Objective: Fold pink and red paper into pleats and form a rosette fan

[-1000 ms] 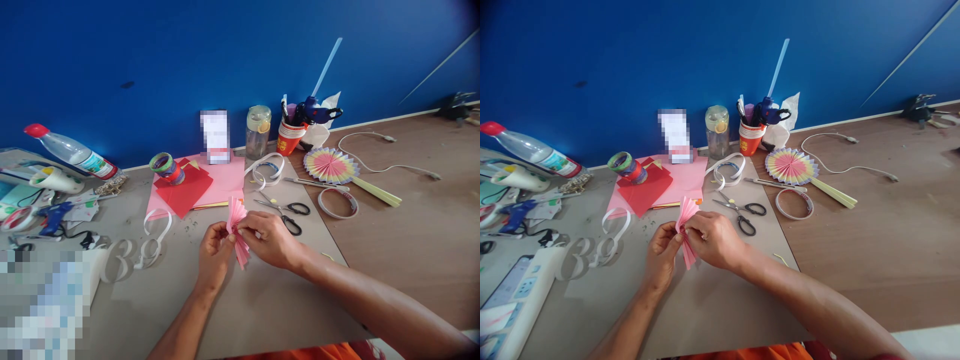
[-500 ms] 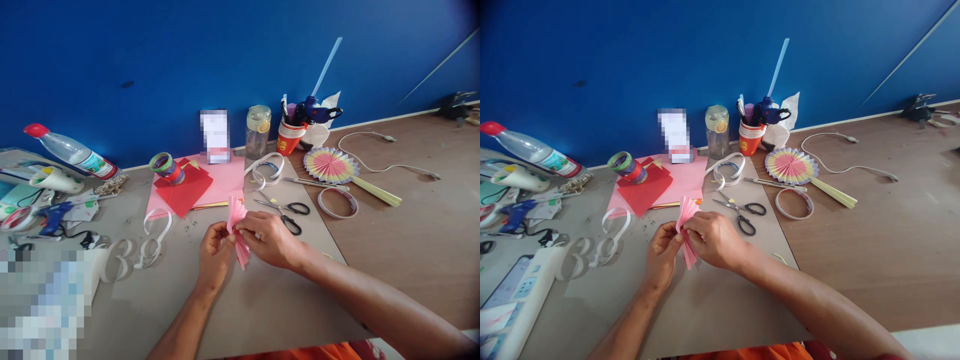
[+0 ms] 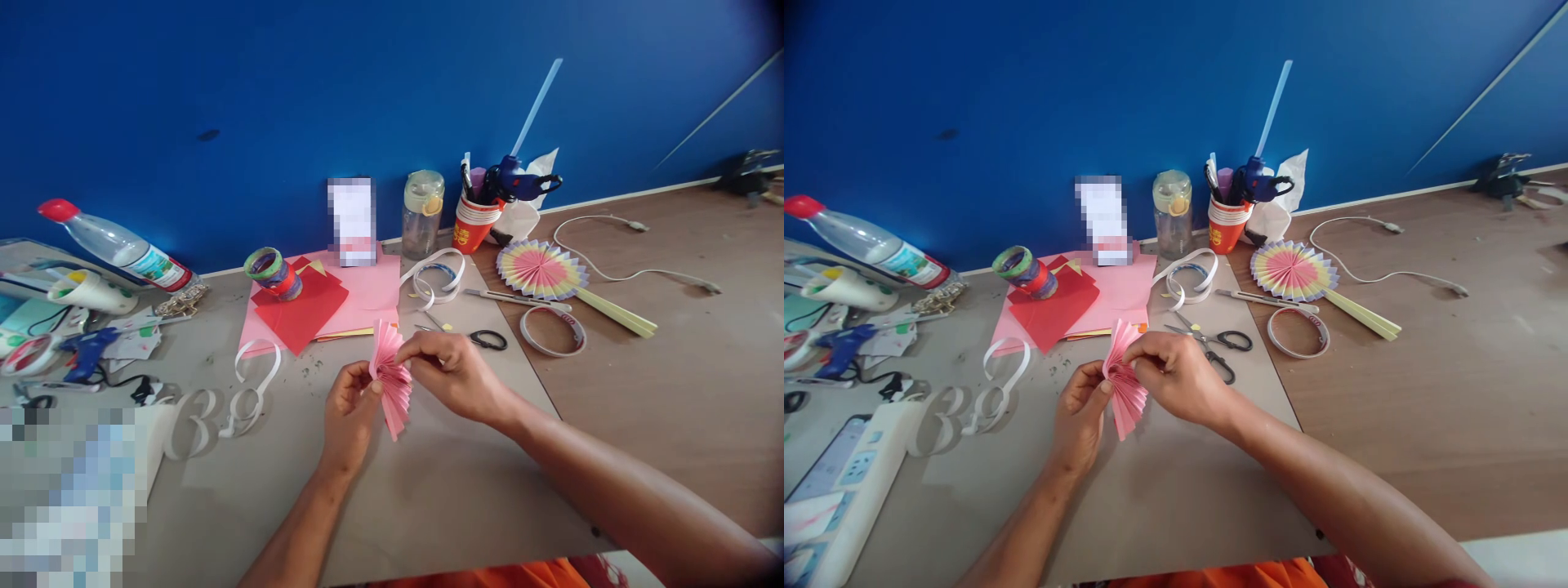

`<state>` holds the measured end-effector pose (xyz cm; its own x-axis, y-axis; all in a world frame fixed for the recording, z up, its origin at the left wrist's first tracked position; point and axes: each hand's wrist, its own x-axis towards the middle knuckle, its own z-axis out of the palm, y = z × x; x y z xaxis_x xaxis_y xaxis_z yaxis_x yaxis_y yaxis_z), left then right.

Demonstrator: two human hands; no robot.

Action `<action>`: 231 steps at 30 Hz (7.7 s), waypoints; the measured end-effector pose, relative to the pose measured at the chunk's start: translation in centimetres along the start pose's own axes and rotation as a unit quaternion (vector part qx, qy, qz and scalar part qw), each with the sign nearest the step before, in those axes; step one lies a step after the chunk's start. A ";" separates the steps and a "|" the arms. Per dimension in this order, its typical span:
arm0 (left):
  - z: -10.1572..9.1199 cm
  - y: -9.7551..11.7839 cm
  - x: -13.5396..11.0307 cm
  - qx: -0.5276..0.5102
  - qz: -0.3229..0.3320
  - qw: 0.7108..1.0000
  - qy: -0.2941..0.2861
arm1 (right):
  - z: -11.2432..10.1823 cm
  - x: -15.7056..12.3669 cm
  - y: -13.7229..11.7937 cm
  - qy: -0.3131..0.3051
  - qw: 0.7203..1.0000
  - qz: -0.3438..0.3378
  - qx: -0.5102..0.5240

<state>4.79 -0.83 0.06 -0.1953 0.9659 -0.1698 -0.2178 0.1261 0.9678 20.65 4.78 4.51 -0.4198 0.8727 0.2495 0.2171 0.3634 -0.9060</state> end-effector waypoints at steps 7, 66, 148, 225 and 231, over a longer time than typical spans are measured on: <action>0.0 0.2 0.1 -0.041 -0.017 0.999 -0.007 | -0.1 0.1 0.2 0.014 0.999 0.046 0.002; 0.2 0.1 0.0 -0.024 -0.018 0.999 -0.010 | 1.9 -1.1 0.4 0.036 0.902 -0.178 -0.391; -0.7 0.7 0.0 0.106 -0.039 0.994 0.000 | 2.5 -0.7 1.3 -0.015 0.997 0.062 -0.040; -0.8 0.1 0.2 0.098 -0.041 0.994 -0.024 | 2.6 -1.3 1.5 0.013 0.898 -0.201 -0.392; -1.1 0.4 0.0 0.250 0.088 0.962 -0.062 | 2.4 -1.2 2.1 -0.009 0.948 -0.153 -0.278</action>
<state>3.60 -0.99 0.24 -0.0644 0.9979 -0.0021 0.3016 0.0215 0.9532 19.52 3.69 1.44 -0.5527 0.6941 0.4613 0.5111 0.7195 -0.4701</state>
